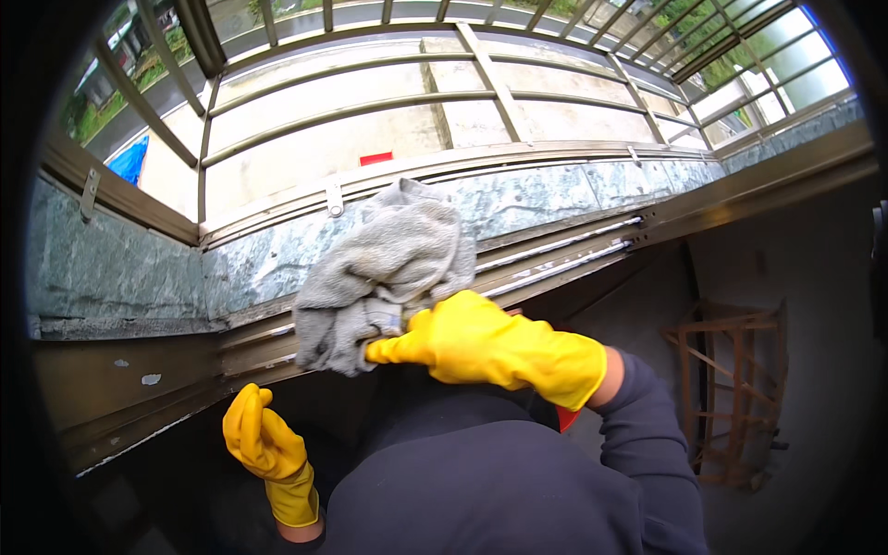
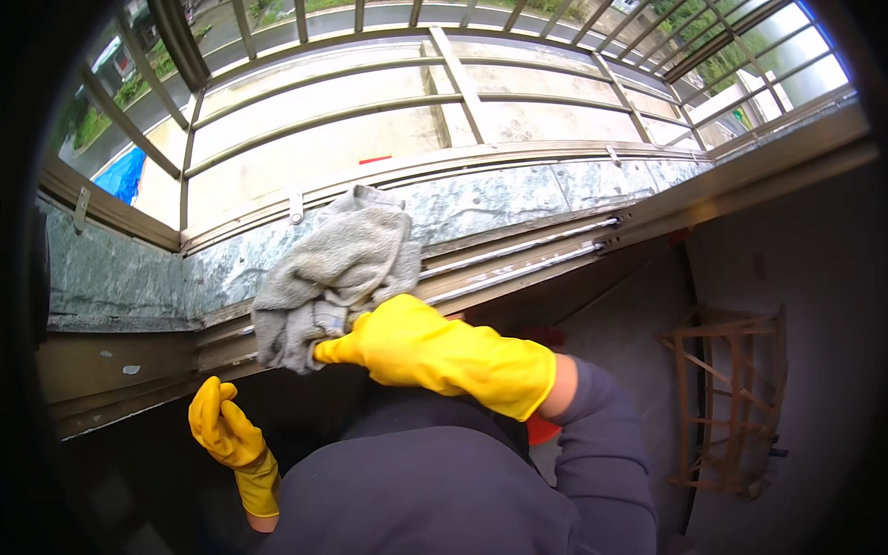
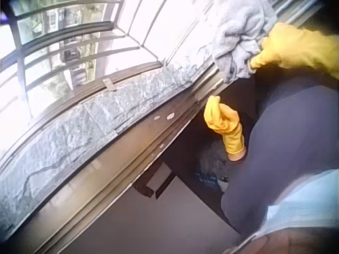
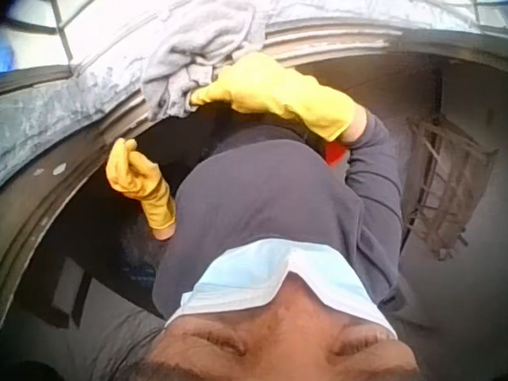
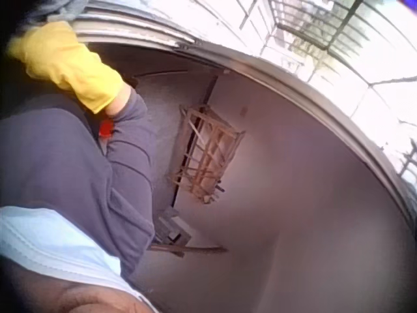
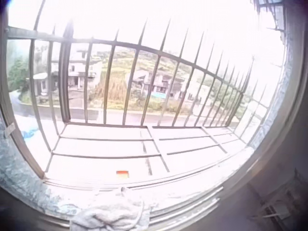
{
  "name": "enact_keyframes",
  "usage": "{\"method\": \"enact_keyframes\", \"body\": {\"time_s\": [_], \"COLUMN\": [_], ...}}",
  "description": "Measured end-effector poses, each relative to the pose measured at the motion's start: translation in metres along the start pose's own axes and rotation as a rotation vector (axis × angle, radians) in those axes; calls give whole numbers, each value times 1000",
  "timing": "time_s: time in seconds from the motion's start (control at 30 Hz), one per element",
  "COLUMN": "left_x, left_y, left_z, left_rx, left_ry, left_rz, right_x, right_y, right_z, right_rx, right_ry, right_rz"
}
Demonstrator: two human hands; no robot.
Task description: The person uses a thin metal tool to scrape debris from the window frame track and then wipes the area with a gray cloth. The person repeats this process along the length of the frame, focusing on the corners and edges.
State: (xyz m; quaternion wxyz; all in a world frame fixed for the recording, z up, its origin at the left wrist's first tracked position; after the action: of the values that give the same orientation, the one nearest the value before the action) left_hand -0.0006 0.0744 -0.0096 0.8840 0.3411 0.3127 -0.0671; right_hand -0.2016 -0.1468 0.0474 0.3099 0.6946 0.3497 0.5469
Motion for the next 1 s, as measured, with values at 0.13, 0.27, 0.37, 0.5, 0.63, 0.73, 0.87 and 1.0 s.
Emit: {"method": "enact_keyframes", "body": {"time_s": [0.13,0.27,0.37,0.5,0.63,0.73,0.87,1.0], "left_x": [-26,-58,-98,-147,-190,-235,-250,-254], "left_y": [-19,-45,-68,-122,-191,-233,-290,-312], "left_z": [44,82,115,138,130,119,123,150], "left_rx": [-87,122,345,693,788,859,1142,1178], "left_ry": [-133,-108,-310,-536,-785,-660,-577,103], "left_rz": [-91,-154,-56,30,-21,-393,-412,-791], "right_x": [6,-6,-8,-25,-23,-13,6,21], "right_y": [-14,-14,3,-19,-26,-29,-31,-60], "right_z": [-29,-98,-156,-215,-246,-240,-243,-280], "right_rx": [-546,-921,-1054,-1417,-1431,-1287,-1258,-1342], "right_ry": [210,152,-360,-803,-1016,-712,-805,-1072], "right_rz": [457,996,397,203,232,-342,-373,-101]}}
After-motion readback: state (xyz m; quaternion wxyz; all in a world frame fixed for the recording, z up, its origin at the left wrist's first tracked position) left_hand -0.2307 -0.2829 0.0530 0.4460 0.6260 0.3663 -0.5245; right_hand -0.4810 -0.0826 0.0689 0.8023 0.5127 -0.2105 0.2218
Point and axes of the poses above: each hand's wrist, its own z-axis towards the middle knuckle, its own y-axis out of the back of the hand, x = y × z, the point moved 1 cm from there along z, towards the middle knuckle, and after that the axes turned 7 degrees about y, right-handed, at the moved point
